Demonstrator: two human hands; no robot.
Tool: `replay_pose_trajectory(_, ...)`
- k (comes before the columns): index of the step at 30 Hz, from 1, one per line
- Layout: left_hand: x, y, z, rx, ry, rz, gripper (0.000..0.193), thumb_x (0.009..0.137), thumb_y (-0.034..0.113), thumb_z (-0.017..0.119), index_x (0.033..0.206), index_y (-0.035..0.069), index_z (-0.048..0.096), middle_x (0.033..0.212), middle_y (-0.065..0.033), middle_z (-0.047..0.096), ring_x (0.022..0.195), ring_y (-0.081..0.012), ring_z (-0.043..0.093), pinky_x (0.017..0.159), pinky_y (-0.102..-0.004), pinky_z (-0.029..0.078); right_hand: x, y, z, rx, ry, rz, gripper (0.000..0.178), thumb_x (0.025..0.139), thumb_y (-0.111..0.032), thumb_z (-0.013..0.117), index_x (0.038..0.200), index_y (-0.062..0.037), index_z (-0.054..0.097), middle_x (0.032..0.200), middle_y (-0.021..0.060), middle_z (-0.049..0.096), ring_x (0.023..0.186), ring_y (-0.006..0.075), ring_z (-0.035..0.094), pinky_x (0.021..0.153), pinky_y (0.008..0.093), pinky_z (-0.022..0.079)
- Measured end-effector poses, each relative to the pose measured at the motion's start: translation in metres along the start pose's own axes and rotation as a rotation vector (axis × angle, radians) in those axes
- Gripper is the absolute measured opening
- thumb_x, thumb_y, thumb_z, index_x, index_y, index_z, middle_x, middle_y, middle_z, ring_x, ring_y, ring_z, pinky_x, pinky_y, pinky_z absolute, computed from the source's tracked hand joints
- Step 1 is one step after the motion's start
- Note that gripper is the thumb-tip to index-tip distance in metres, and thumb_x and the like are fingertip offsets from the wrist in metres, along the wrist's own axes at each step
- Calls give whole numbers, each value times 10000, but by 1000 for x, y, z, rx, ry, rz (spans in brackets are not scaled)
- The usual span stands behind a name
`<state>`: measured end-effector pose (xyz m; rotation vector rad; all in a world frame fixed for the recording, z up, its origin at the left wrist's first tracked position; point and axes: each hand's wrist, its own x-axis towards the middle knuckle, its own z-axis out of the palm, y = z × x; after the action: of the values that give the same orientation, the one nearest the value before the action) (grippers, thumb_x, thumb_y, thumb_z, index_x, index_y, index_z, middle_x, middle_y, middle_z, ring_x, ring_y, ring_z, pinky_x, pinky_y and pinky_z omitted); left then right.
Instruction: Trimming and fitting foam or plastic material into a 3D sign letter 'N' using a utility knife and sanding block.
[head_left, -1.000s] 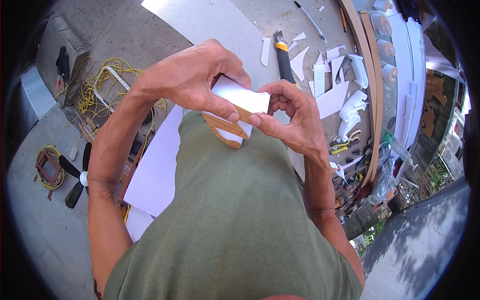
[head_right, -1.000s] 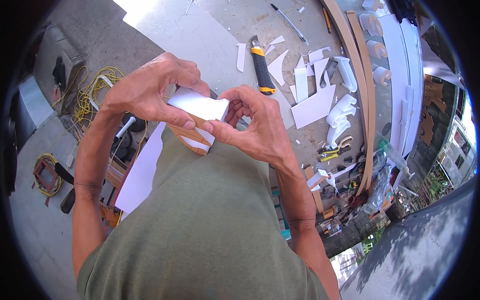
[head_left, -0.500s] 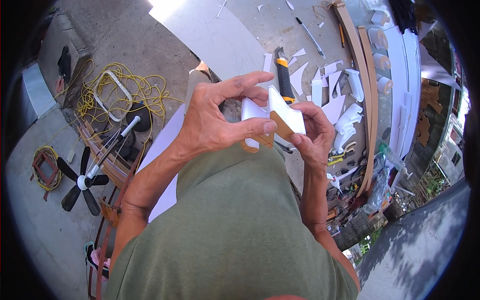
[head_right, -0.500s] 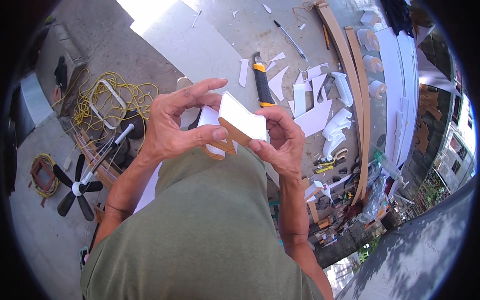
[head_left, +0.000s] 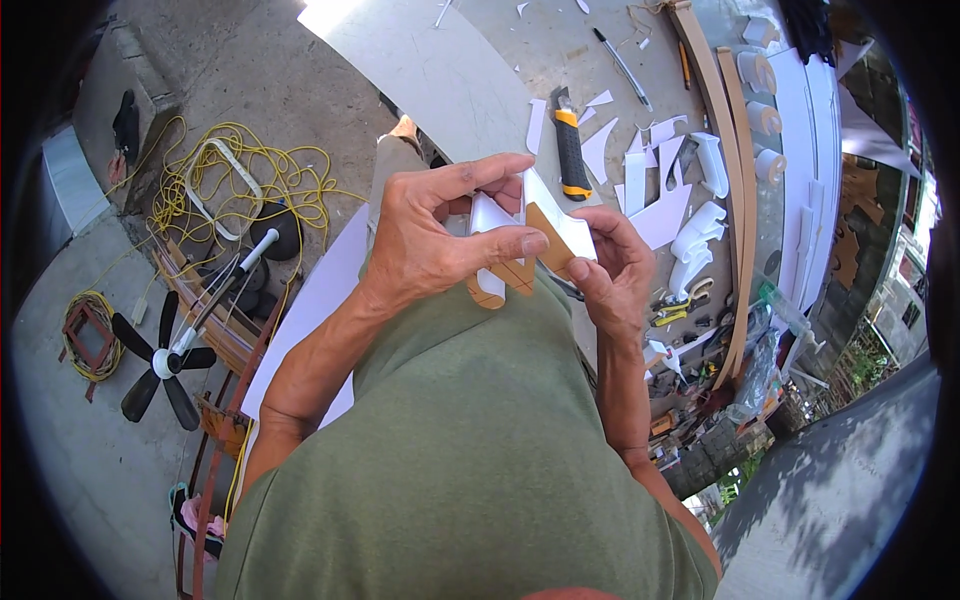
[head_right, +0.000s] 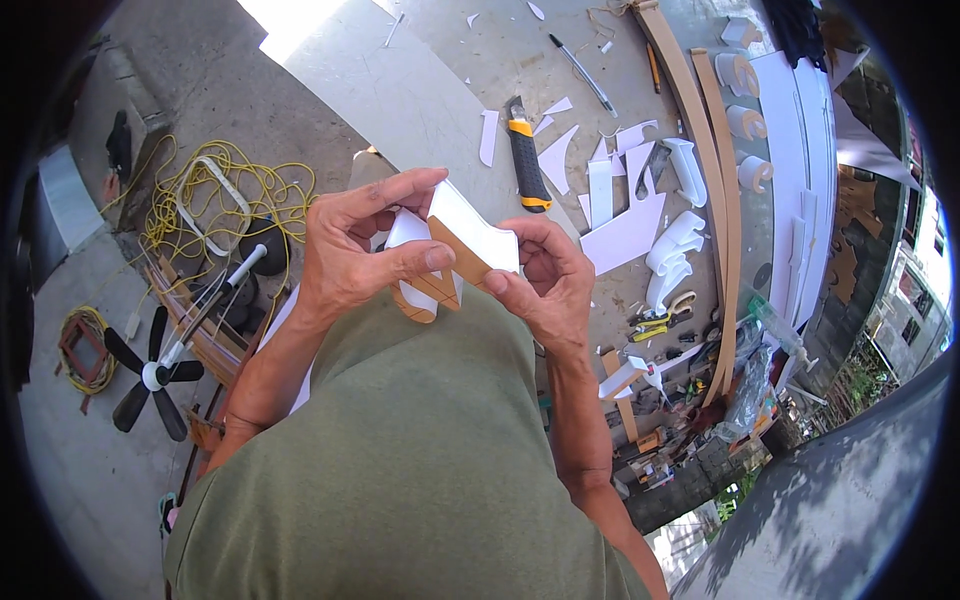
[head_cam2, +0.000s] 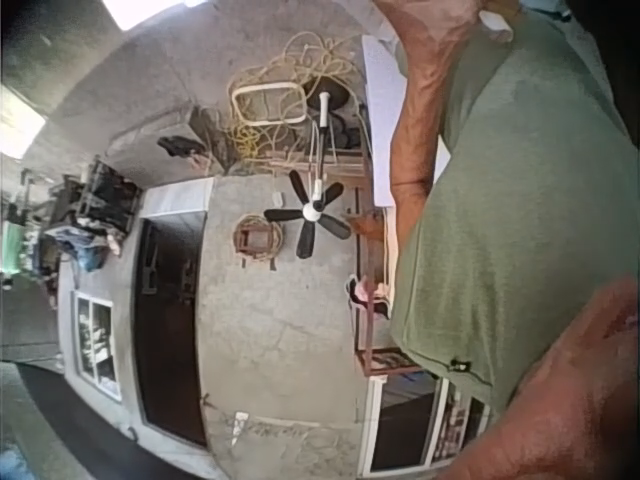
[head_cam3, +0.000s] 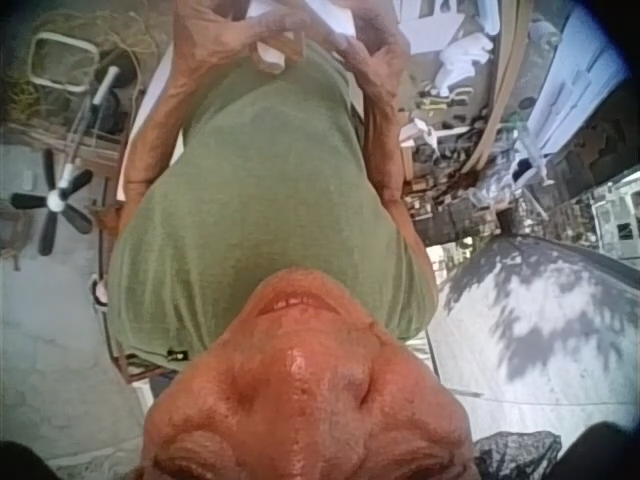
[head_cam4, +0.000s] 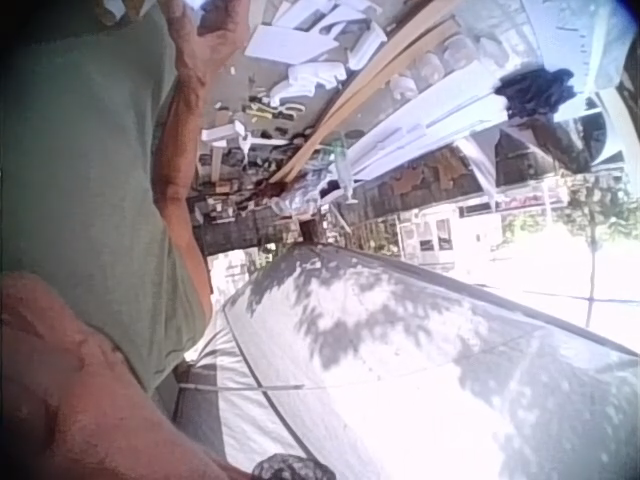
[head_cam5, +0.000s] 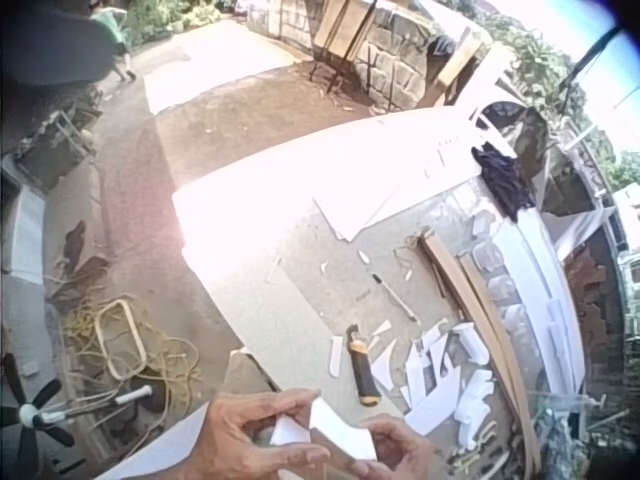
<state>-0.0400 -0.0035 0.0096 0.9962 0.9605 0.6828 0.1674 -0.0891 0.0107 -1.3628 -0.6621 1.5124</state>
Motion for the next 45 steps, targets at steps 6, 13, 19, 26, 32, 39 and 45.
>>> replay_pose_trajectory(6,-5,-6,-2,-48,26,-10,561,740,106,875,1250,-2,666,1003,-122,721,893,-134,680,784,-251,565,-3,1,6,-21,16,43,470,801,-111,824,1180,55,601,1077,99,648,1005,159,634,906,297,518)
replay_pose_trajectory(13,-7,-16,-8,-38,17,-74,547,739,83,873,1238,-9,669,1021,-135,724,913,-142,685,789,-250,560,-3,5,9,-7,-1,84,439,817,-114,815,1169,47,608,1024,80,656,944,132,636,839,272,536)
replay_pose_trajectory(19,-9,-17,-5,-83,66,-106,539,736,70,876,1223,-32,668,1039,-148,716,964,-160,678,834,-272,559,-4,5,9,-36,-5,101,428,821,-123,816,1161,41,615,970,63,650,899,115,631,804,270,540)
replay_pose_trajectory(26,-9,-16,-4,-59,84,-74,539,735,60,874,1218,-50,662,1061,-173,713,990,-182,684,880,-292,555,-3,6,8,-67,-8,74,452,809,-178,835,1148,33,624,949,62,649,860,115,635,781,268,546)
replay_pose_trajectory(32,-5,-18,-9,-46,78,-73,551,737,69,871,1222,-68,647,1077,-212,711,1004,-196,691,893,-299,556,-1,3,11,-74,1,124,448,805,-189,840,1133,31,629,931,61,652,840,120,641,765,262,547)
replay_pose_trajectory(39,7,-16,-6,-86,109,-202,573,777,148,838,1237,-105,609,1030,-210,723,918,-191,713,824,-285,572,11,13,15,-17,67,151,393,827,-173,819,1106,27,627,924,74,666,802,105,642,683,238,542)
replay_pose_trajectory(45,16,-32,-23,-10,114,-297,544,796,254,799,1199,-76,642,985,-144,717,901,-166,680,850,-284,514,42,38,15,30,17,227,397,820,-216,822,1051,49,637,866,90,678,692,89,607,595,222,489)
